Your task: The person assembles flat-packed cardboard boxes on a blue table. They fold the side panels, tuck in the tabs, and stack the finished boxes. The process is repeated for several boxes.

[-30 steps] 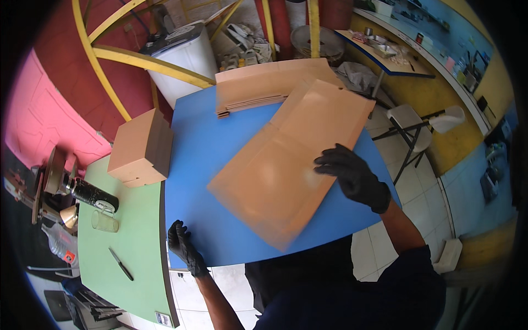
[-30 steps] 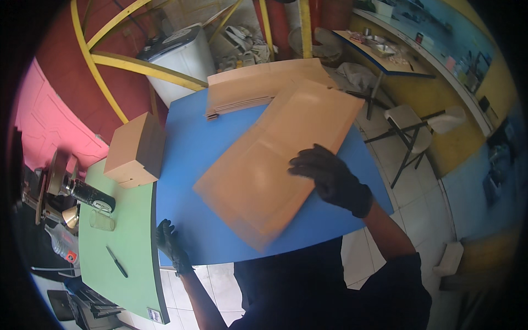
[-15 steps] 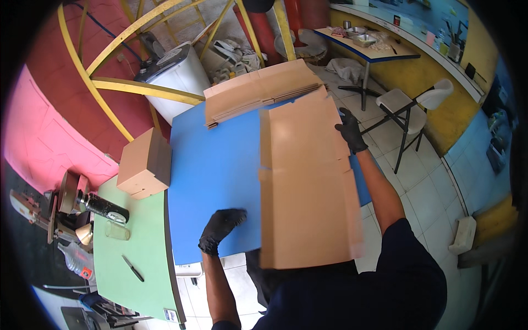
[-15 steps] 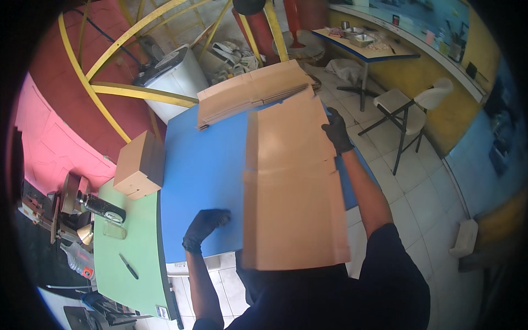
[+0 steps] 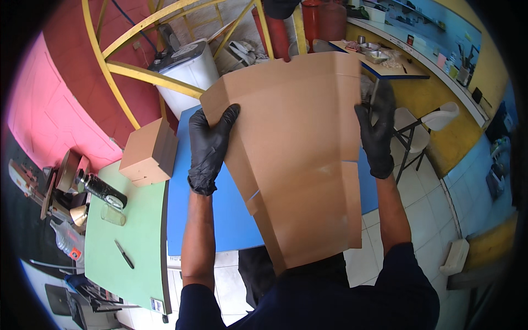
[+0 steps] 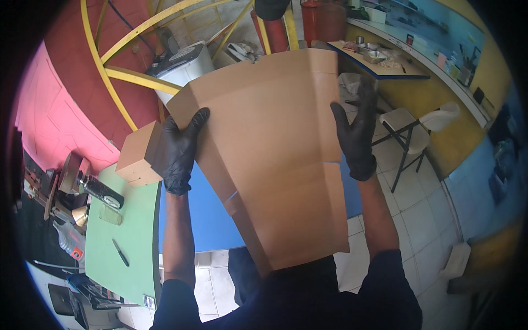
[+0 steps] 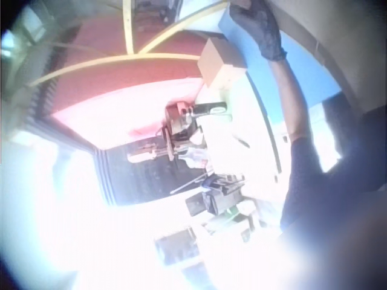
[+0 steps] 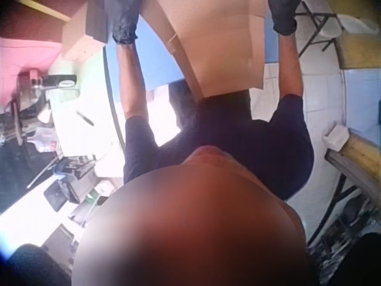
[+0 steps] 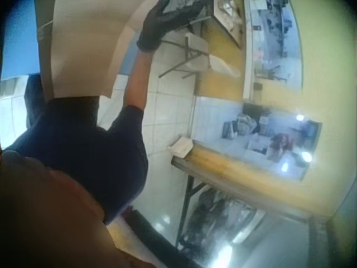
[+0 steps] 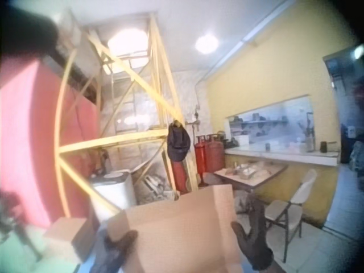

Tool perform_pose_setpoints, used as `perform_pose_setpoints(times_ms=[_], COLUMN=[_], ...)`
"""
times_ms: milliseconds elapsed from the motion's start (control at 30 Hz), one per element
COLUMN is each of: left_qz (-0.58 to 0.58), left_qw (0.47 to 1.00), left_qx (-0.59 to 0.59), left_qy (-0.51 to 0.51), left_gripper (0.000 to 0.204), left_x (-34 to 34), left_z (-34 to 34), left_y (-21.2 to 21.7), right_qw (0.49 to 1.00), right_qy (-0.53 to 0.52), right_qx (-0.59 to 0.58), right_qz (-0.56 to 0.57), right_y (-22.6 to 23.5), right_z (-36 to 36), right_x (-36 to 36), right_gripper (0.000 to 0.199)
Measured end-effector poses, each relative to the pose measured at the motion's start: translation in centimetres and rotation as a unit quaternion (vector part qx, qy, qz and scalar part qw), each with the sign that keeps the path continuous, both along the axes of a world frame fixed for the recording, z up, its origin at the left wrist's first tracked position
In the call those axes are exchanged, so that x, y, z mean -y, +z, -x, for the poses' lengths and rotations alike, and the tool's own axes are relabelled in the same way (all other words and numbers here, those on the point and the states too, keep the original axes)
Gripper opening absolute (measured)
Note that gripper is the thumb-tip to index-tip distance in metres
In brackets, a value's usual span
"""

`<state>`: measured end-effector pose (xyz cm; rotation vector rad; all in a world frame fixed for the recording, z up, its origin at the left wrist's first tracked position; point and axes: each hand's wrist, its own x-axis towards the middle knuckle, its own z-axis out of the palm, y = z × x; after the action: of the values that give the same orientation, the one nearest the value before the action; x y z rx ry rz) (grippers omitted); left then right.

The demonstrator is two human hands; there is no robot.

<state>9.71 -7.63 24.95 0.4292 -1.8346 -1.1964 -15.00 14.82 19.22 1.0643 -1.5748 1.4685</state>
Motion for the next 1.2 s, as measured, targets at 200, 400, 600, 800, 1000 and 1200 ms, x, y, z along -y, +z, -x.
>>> perform_pose_setpoints(times_ms=[200,400,600,800,1000,1200], left_qz=[0.055,0.097,0.117,0.205,0.068,0.233], left_qw=[0.995,0.982,0.98,0.953,0.93,0.943], left_qx=[0.054,-0.004,-0.008,0.048,0.092,0.215], left_qy=[-0.059,-0.159,-0.159,-0.219,-0.35,-0.101], left_gripper=[0.034,0.032,0.021,0.027,0.079,0.048], left_x=[-2.9,-0.7,0.0,-1.6,-3.0,-5.1], left_z=[-1.2,-3.2,-3.7,-4.2,-6.7,-7.4], left_y=[2.9,4.4,3.8,6.1,10.8,14.3], right_qw=[0.916,0.923,0.924,0.851,0.911,0.915], right_qy=[-0.18,-0.011,0.254,0.398,0.275,0.292], right_qx=[-0.31,-0.377,-0.104,-0.03,-0.114,-0.154], right_qz=[-0.179,-0.074,-0.268,-0.341,-0.287,-0.231], right_y=[8.0,8.5,7.9,11.8,12.2,12.5], right_z=[-5.4,-8.2,-9.1,-8.4,-10.2,-11.6], right_x=[1.4,3.4,3.7,5.3,5.8,6.3], right_gripper=[0.06,0.021,0.022,0.037,0.018,0.014])
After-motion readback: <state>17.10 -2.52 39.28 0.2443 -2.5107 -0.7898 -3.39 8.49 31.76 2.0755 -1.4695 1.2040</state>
